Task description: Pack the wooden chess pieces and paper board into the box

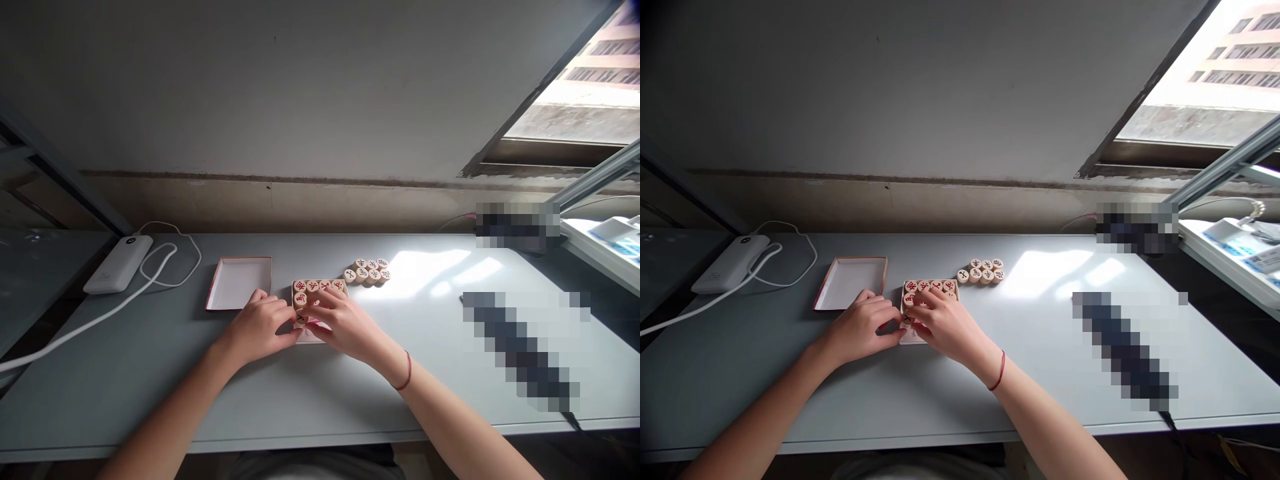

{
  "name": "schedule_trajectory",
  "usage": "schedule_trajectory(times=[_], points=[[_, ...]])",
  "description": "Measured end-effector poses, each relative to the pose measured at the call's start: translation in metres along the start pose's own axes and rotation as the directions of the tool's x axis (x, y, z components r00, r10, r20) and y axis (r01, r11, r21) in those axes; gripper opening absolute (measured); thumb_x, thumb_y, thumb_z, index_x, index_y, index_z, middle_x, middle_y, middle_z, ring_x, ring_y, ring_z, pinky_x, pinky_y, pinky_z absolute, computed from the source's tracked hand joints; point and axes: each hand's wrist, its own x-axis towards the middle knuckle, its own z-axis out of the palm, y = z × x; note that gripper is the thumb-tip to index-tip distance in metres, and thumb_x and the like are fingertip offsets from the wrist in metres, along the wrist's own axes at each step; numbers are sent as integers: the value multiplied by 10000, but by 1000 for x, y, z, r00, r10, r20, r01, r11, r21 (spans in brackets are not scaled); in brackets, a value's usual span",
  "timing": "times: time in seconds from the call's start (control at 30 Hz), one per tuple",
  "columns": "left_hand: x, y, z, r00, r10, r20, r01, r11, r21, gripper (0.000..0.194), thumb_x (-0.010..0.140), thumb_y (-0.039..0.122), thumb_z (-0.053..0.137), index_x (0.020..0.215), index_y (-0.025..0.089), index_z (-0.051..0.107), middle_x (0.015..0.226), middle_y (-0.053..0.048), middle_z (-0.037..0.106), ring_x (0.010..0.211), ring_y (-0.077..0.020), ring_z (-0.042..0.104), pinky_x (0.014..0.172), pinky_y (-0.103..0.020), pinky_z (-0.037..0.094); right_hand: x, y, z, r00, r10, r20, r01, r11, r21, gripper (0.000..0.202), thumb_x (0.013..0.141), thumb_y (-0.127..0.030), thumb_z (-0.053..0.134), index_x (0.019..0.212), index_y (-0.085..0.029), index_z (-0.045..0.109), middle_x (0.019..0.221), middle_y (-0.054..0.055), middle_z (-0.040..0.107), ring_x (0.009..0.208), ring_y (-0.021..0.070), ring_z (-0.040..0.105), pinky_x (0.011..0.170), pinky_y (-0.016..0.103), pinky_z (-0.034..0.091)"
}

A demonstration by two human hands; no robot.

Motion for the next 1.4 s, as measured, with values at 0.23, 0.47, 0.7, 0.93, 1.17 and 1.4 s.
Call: schedule_trajectory(times=[0.23, 0.47, 0.7, 0.93, 1.17, 1.4], points=[[-2, 6, 7, 990, 142, 20, -142, 990, 18, 97, 856, 207, 587, 771, 196, 633, 705, 16, 627, 639, -129, 547, 624, -276, 352, 2, 2, 2, 999, 3, -38, -2, 1000, 24, 108, 885, -193, 562, 845, -194, 663, 927, 85, 622, 847, 193, 557, 731, 324, 484], [-3, 17, 16, 972, 237, -2, -236, 969, 73, 130, 902, 304, 581, 879, 197, 652, 835, -22, 638, 745, -159, 567, 642, -292, 371, 9, 55, -45, 842, 521, -138, -528, 849, -17, 241, 906, -338, 498, 1002, -198, 669, 1042, 79, 651, 655, 145, 598, 644, 296, 471], [0, 22, 24, 970, 240, -19, -234, 959, 162, 166, 944, 224, 507, 845, 198, 637, 741, -18, 611, 718, -161, 544, 652, -297, 327, 35, 97, -58, 596, 802, 38, -737, 565, -371, 311, 820, -389, 588, 1037, -189, 685, 888, 119, 697, 775, 248, 645, 562, 282, 397], [4, 15, 26, 981, 186, -48, -168, 953, 251, 240, 956, 213, 477, 790, 196, 649, 709, -15, 585, 696, -154, 530, 667, -303, 315, 47, 102, -52, 598, 798, 78, -729, 582, -361, 239, 768, -277, 643, 976, -178, 705, 900, 133, 701, 788, 249, 654, 614, 291, 420], [10, 20, 27, 979, 59, -196, -31, 989, 144, 167, 911, 222, 545, 1049, 223, 639, 920, -53, 628, 863, -208, 571, 761, -345, 421, 37, 76, -61, 752, 658, -22, -658, 751, -54, 292, 829, -334, 587, 1076, -199, 666, 1001, 78, 712, 840, 222, 668, 669, 291, 474], [39, 21, 13, 959, -96, -266, 41, 978, -204, 406, 928, 291, 547, 1324, 263, 464, 1209, -74, 575, 1078, -213, 599, 902, -338, 525, 15, 10, -46, 875, 468, 125, -421, 607, 675, 342, 828, -452, 590, 1075, -216, 608, 1014, 72, 694, 680, 156, 661, 435, 227, 480]])
